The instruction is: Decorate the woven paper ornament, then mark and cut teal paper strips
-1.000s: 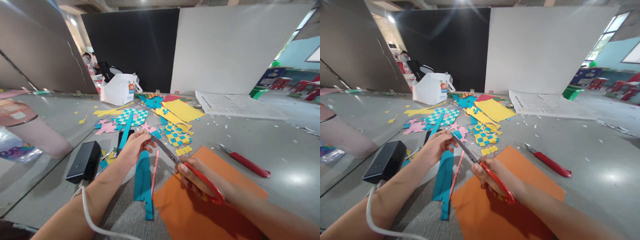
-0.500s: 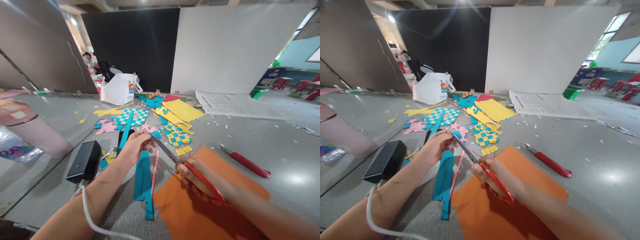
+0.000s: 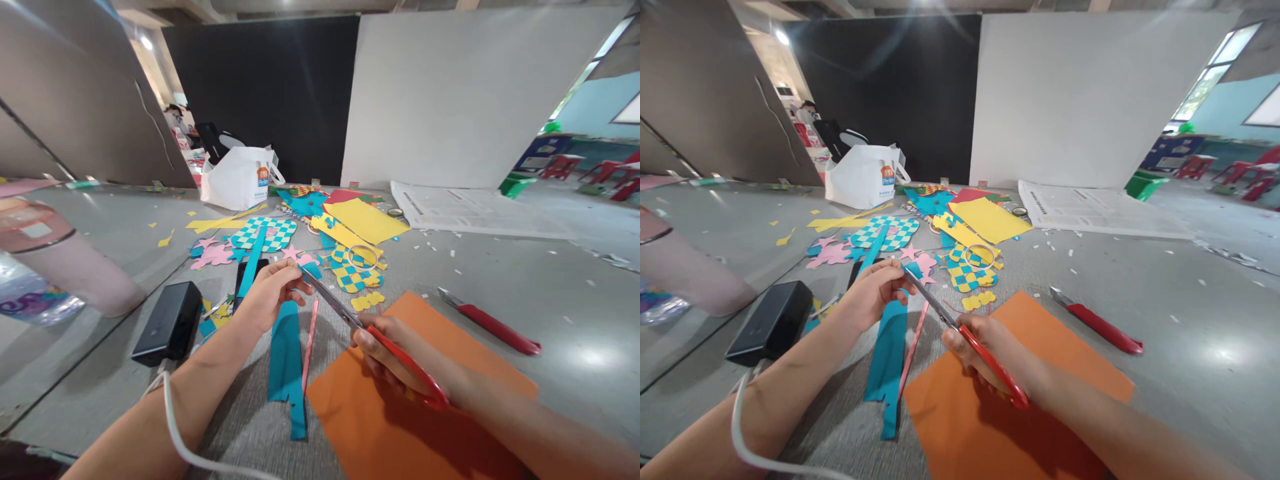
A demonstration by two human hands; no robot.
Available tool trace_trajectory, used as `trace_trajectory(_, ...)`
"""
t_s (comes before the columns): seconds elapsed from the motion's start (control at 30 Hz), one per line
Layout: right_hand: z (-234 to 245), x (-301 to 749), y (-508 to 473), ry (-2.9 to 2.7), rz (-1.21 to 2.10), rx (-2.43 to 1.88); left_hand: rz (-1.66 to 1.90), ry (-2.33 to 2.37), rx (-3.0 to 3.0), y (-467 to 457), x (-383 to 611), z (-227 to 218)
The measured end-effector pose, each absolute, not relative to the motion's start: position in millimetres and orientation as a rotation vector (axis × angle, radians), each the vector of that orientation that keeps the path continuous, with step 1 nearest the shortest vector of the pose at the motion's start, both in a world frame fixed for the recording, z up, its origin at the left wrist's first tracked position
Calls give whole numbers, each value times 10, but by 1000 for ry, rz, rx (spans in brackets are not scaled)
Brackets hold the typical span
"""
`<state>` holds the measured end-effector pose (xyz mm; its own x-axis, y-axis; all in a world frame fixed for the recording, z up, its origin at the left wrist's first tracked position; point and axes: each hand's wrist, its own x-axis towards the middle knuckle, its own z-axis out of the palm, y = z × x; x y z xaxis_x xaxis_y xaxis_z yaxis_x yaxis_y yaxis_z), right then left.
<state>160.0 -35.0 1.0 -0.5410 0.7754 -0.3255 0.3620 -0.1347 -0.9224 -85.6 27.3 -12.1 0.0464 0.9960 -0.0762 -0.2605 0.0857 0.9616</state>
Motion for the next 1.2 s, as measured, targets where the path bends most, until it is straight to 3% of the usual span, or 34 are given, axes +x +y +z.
trace_trajectory(1.2,-3,1599,-346,-1807,1684,-1190,1238,1029,982,265,-858,-145)
